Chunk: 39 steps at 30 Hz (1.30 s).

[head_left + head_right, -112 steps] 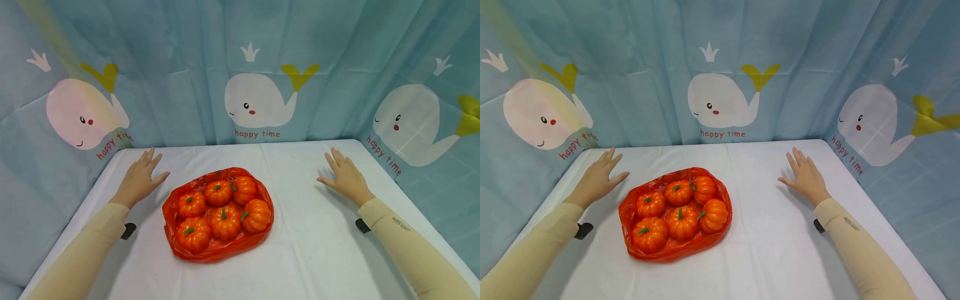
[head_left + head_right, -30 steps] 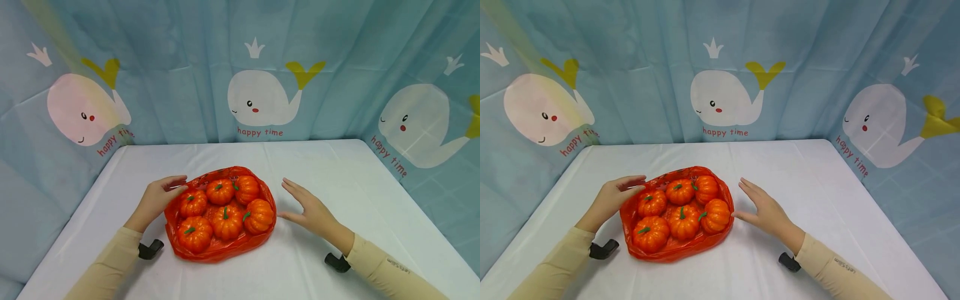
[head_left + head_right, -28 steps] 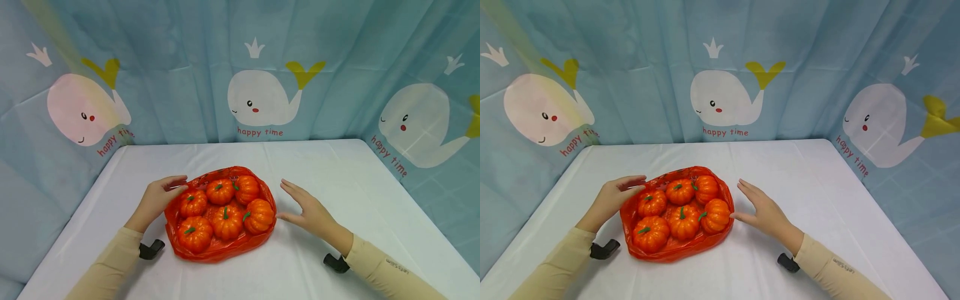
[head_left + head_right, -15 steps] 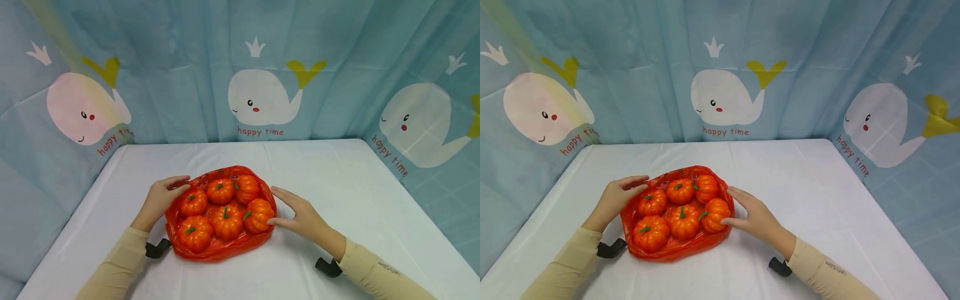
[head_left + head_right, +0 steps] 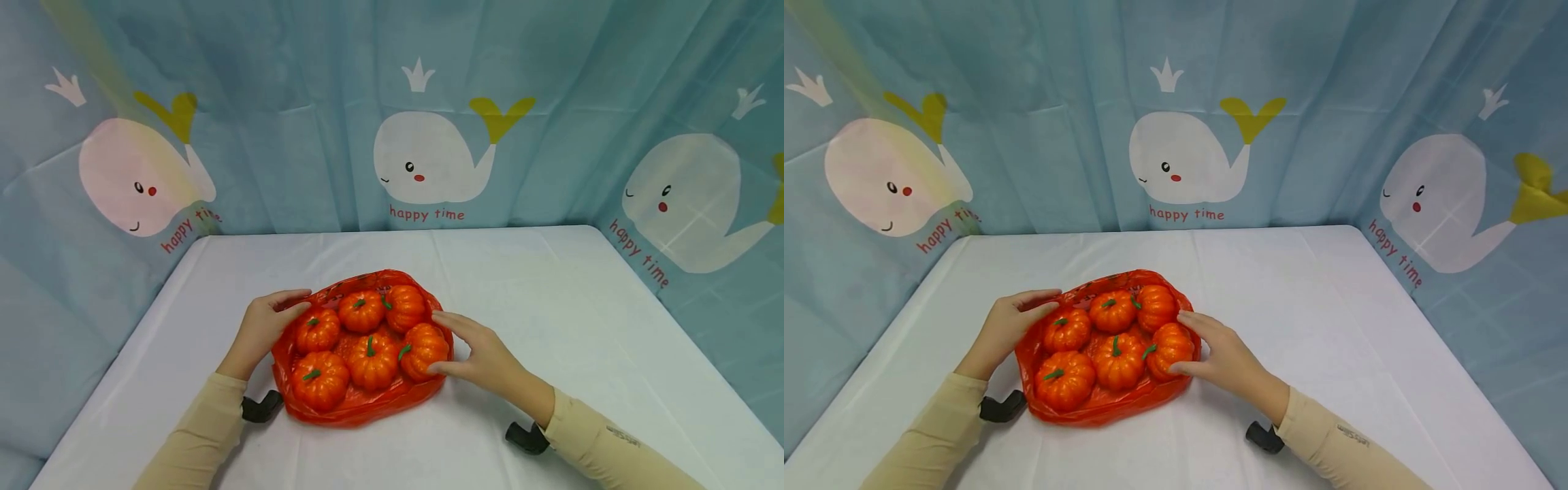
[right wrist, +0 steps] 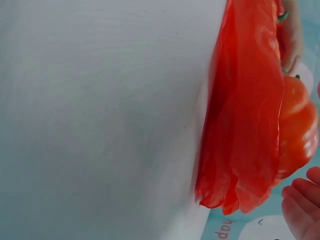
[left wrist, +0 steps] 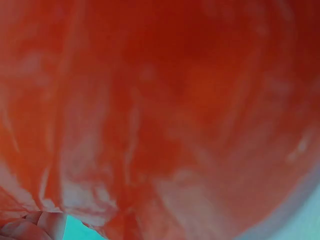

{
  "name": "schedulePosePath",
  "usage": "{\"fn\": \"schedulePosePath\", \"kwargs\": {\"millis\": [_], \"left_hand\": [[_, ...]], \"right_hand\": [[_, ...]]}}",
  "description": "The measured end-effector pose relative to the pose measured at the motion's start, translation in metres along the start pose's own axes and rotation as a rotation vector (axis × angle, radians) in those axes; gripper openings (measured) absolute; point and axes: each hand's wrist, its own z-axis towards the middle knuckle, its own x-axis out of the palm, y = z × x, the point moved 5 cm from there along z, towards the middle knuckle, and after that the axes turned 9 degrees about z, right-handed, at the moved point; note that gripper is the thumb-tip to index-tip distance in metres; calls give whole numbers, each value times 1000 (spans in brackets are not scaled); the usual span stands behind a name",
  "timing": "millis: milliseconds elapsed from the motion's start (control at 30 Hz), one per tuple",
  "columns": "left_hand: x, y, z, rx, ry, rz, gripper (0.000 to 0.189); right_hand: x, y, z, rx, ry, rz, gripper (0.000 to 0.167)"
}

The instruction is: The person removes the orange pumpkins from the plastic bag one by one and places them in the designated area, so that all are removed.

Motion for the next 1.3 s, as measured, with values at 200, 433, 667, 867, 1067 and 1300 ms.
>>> {"fn": "schedulePosePath", "kwargs": {"millis": [200, 433, 667, 867, 1067, 1300], "left_hand": [[1, 2, 0, -16, -6, -14, 49], [2, 1, 0, -22, -12, -45, 48], [2, 2, -2, -23, -13, -62, 48], [1, 2, -2, -24, -16, -69, 47], [2, 2, -2, -21, -19, -75, 47], [2, 2, -2, -18, -15, -90, 47]], "right_hand": [[6, 2, 2, 18, 28, -6, 80], [11, 3, 2, 49, 55, -7, 78], [13, 3, 4, 55, 61, -24, 77], [16, 6, 5, 77, 63, -19, 77], [14, 9, 3, 53, 38, -4, 76], [7, 14, 1, 16, -24, 10, 76]]}}
